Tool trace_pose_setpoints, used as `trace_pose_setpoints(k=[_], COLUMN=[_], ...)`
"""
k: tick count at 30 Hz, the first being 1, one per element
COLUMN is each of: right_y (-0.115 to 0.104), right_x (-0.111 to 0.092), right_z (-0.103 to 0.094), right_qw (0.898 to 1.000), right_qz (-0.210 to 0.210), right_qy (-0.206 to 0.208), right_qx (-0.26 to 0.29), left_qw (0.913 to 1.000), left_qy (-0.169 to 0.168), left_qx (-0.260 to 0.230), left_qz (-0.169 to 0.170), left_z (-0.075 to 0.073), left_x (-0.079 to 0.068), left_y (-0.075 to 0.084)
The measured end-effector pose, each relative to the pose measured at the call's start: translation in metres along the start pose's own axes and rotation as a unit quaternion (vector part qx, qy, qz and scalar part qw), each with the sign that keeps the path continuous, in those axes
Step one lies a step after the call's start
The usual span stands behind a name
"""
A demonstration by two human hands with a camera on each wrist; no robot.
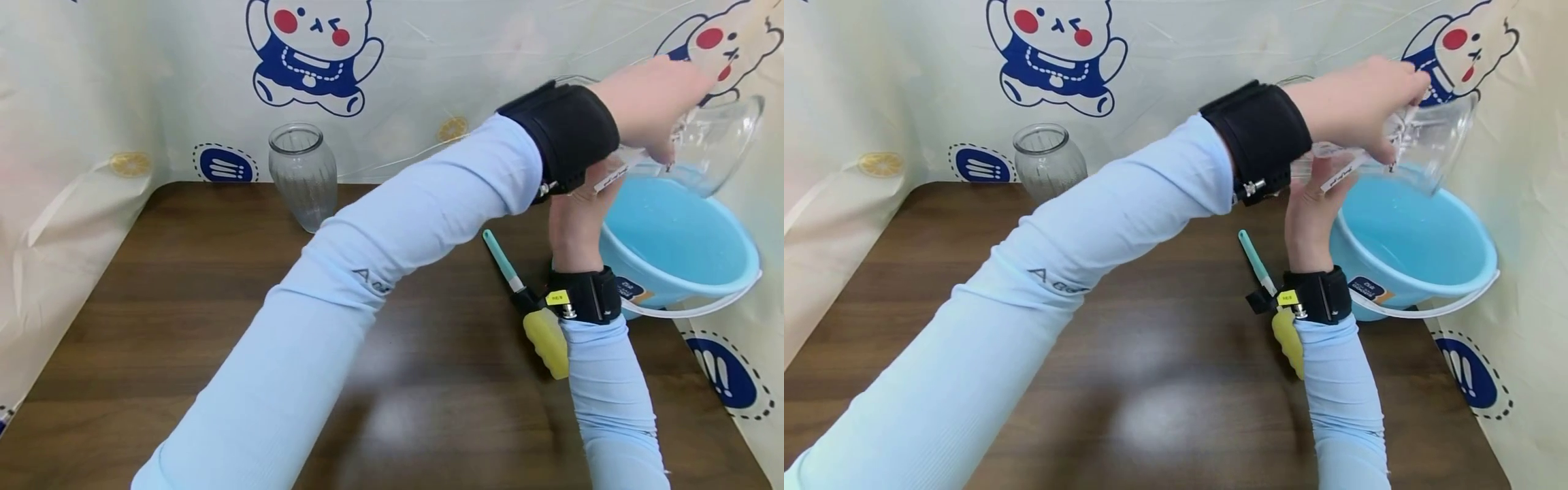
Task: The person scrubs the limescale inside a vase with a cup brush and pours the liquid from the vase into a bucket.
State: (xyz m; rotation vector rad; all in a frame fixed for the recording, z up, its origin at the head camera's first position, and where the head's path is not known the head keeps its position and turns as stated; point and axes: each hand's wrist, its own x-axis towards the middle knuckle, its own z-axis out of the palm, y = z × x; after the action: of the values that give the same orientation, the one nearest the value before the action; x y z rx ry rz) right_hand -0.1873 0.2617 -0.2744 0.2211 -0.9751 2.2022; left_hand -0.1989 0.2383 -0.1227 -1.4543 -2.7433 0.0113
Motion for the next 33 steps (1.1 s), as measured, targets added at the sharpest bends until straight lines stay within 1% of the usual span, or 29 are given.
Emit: trace_pose_setpoints(k=[2,3,4,6,8,11,12,15,17,18,19,20,21,23,25,26,27,28,30,32,33], right_y=[-0.002,-0.003,-0.005,-0.009,-0.013,-0.019,-0.022,-0.028,-0.032,-0.033,-0.034,-0.035,-0.035,-0.037,-0.038,-0.039,-0.040,-0.041,-0.042,-0.042,-0.042], right_x=[0.002,0.002,0.004,0.006,0.010,0.015,0.016,0.017,0.017,0.017,0.018,0.018,0.019,0.020,0.020,0.020,0.019,0.018,0.015,0.011,0.008], right_z=[-0.004,-0.005,-0.005,-0.004,0.002,0.011,0.014,0.020,0.023,0.024,0.024,0.025,0.025,0.025,0.024,0.025,0.025,0.026,0.027,0.028,0.027], right_qw=[0.998,0.997,0.996,0.993,0.993,0.986,0.983,0.968,0.961,0.958,0.949,0.946,0.941,0.927,0.915,0.915,0.910,0.908,0.903,0.896,0.889], right_qz=[-0.007,-0.008,-0.003,-0.011,-0.021,-0.045,-0.047,-0.067,-0.066,-0.065,-0.076,-0.074,-0.077,-0.086,-0.090,-0.080,-0.078,-0.071,-0.056,-0.048,-0.049], right_qy=[-0.043,-0.057,-0.063,-0.082,-0.089,-0.121,-0.130,-0.177,-0.196,-0.204,-0.217,-0.222,-0.231,-0.246,-0.257,-0.259,-0.265,-0.266,-0.276,-0.292,-0.301], right_qx=[-0.034,-0.058,-0.068,-0.079,-0.079,-0.107,-0.117,-0.167,-0.184,-0.192,-0.214,-0.222,-0.235,-0.270,-0.297,-0.298,-0.309,-0.315,-0.324,-0.331,-0.340], left_qw=[0.9998,0.9994,0.9990,0.9976,0.9942,0.9851,0.9815,0.9698,0.9636,0.9592,0.9540,0.9506,0.9463,0.9308,0.9161,0.9096,0.9014,0.8952,0.8875,0.8781,0.8749], left_qy=[0.012,0.019,0.025,0.034,0.042,0.055,0.057,0.066,0.075,0.078,0.082,0.087,0.092,0.095,0.097,0.097,0.099,0.102,0.110,0.124,0.130], left_qx=[-0.015,-0.023,-0.028,-0.052,-0.093,-0.159,-0.179,-0.231,-0.252,-0.267,-0.284,-0.293,-0.304,-0.348,-0.384,-0.399,-0.417,-0.429,-0.443,-0.458,-0.463], left_qz=[0.011,0.016,0.023,0.030,0.035,0.039,0.039,0.041,0.047,0.050,0.053,0.057,0.061,0.060,0.063,0.062,0.063,0.062,0.062,0.061,0.060], left_z=[-0.004,-0.006,-0.007,-0.010,-0.011,-0.014,-0.014,-0.015,-0.013,-0.013,-0.012,-0.011,-0.010,-0.009,-0.007,-0.006,-0.005,-0.004,0.000,0.005,0.008], left_x=[-0.005,-0.007,-0.010,-0.011,-0.012,-0.014,-0.016,-0.022,-0.029,-0.033,-0.037,-0.041,-0.045,-0.053,-0.061,-0.065,-0.069,-0.072,-0.080,-0.088,-0.093], left_y=[-0.007,-0.010,-0.013,-0.020,-0.029,-0.042,-0.046,-0.057,-0.065,-0.068,-0.071,-0.075,-0.078,-0.084,-0.089,-0.091,-0.093,-0.094,-0.098,-0.101,-0.102])
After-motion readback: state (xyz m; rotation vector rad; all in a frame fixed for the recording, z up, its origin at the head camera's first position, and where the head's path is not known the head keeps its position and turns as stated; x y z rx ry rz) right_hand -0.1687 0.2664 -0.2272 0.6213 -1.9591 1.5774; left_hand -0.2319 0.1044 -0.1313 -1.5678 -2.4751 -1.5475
